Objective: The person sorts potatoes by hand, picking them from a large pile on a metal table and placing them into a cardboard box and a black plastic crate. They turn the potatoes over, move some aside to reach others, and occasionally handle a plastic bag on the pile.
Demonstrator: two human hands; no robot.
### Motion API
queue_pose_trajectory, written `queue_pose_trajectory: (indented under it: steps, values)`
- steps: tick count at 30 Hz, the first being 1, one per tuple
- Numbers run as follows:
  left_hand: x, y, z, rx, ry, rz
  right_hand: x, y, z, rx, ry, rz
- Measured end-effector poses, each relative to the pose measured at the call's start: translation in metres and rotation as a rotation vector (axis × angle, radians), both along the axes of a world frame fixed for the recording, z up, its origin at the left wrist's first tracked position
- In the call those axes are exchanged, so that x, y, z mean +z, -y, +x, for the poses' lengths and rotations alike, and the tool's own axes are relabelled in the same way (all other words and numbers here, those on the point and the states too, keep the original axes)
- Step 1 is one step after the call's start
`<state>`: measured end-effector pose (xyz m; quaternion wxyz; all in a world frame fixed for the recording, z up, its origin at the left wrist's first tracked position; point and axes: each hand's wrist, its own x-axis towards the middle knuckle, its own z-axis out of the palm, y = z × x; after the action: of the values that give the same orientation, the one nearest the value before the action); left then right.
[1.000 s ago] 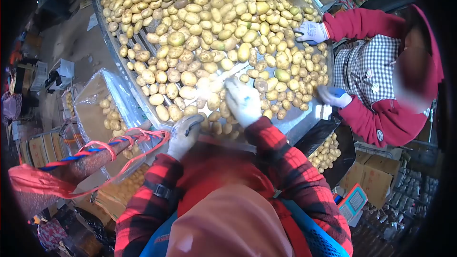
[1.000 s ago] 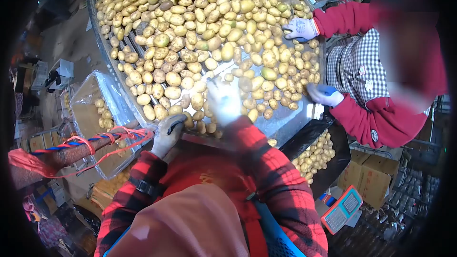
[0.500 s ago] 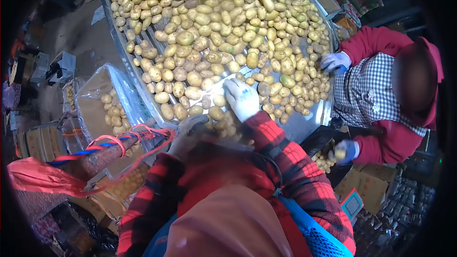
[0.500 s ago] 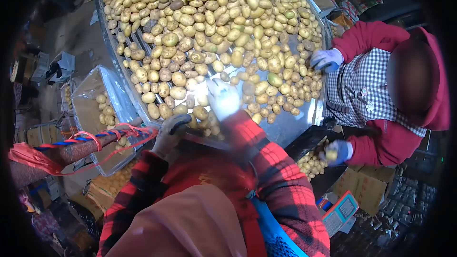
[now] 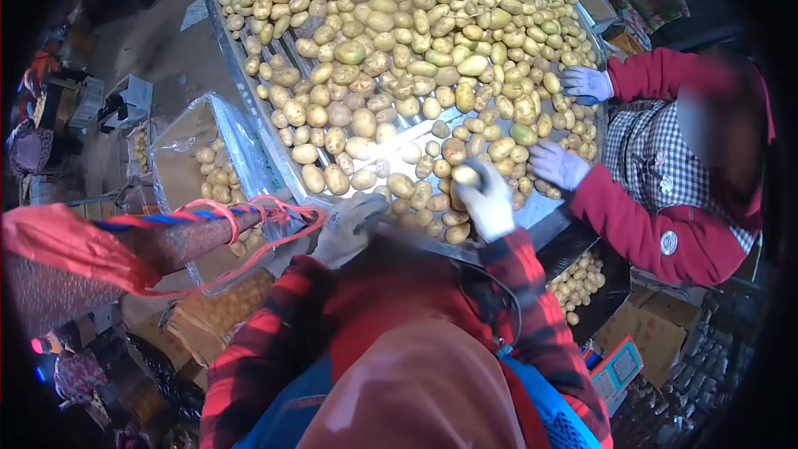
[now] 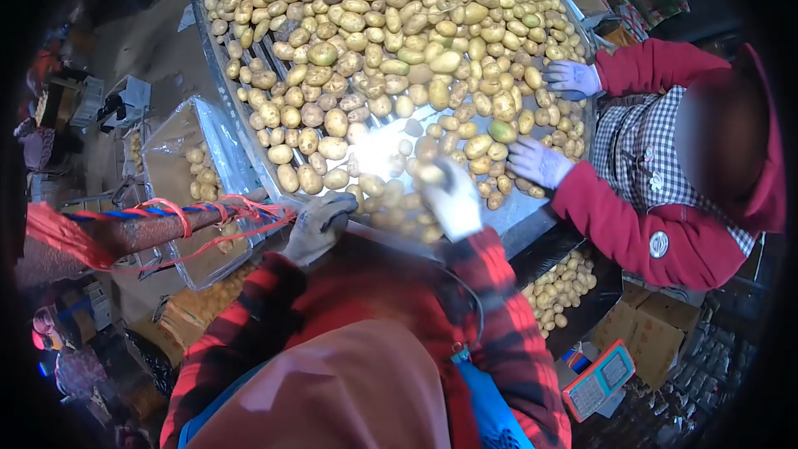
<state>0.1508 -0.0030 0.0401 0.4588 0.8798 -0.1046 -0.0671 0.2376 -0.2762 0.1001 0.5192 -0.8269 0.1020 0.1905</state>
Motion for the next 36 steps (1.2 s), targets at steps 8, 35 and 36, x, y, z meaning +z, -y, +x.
queue_pose_trajectory:
  steps: [8, 35, 36]
  values:
    - [-0.013, 0.004, -0.016, -0.037, 0.255, 0.080, -0.018, 0.216, -0.210, -0.450, 0.218, -0.683]
    - [0.005, -0.036, -0.099, 0.245, 0.165, -0.013, -0.105, -0.120, -0.001, 0.710, 0.856, -0.462]
    - [0.000, -0.037, -0.103, 0.249, 0.159, -0.016, -0.100, -0.114, -0.010, 0.679, 0.838, -0.397]
